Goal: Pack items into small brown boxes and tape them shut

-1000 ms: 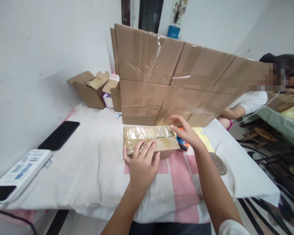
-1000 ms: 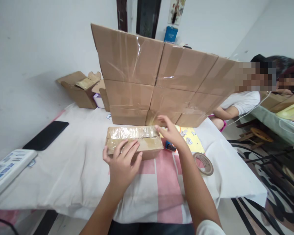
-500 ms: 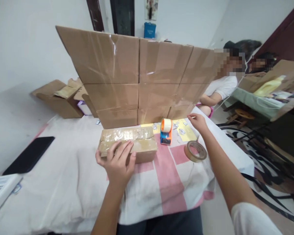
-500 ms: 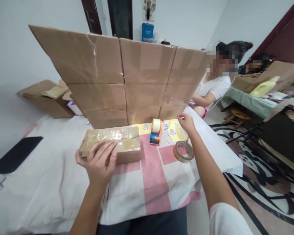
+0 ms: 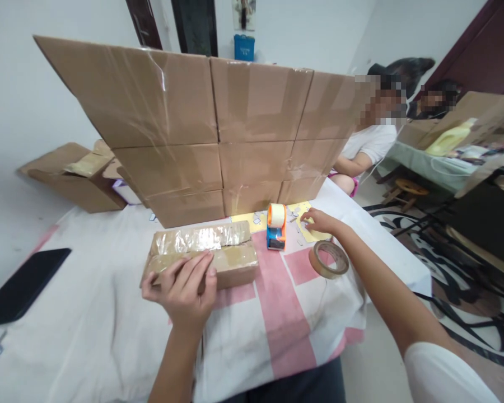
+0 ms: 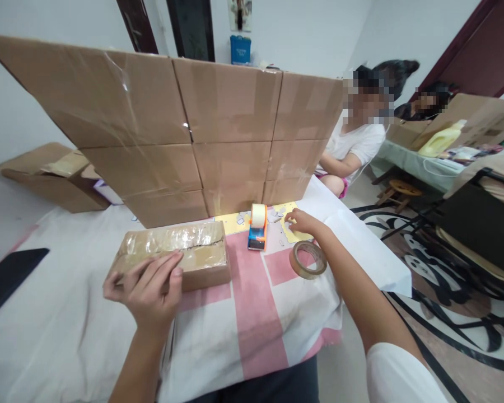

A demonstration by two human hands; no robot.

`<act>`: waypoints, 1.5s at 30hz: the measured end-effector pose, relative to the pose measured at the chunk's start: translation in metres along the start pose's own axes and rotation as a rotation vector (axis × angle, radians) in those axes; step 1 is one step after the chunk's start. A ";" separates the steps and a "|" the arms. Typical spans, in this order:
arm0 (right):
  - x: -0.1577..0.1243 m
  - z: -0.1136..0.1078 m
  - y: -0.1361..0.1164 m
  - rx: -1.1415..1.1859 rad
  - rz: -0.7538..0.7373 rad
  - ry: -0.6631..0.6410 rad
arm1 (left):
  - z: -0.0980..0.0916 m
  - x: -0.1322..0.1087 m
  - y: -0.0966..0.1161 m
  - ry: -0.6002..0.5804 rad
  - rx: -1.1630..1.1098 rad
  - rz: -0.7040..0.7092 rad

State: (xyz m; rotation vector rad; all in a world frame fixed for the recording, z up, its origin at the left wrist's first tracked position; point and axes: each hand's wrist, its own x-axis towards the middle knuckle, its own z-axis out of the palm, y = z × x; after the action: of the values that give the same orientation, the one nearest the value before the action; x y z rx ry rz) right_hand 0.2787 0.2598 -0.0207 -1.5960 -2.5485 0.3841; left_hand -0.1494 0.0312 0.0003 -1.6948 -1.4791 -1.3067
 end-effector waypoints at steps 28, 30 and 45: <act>-0.036 0.005 -0.009 -0.033 0.154 0.109 | 0.002 -0.001 0.000 0.032 -0.010 -0.019; -0.039 0.002 -0.011 -0.031 0.168 0.145 | 0.002 -0.002 0.000 0.029 -0.016 -0.030; -0.070 -0.038 -0.115 0.581 0.034 0.439 | -0.001 -0.003 -0.016 -0.003 -0.120 -0.095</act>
State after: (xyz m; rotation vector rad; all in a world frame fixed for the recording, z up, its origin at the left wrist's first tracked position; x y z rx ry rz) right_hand 0.2187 0.1553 0.0496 -1.3205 -1.8594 0.6252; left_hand -0.1643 0.0334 -0.0048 -1.7201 -1.5270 -1.4704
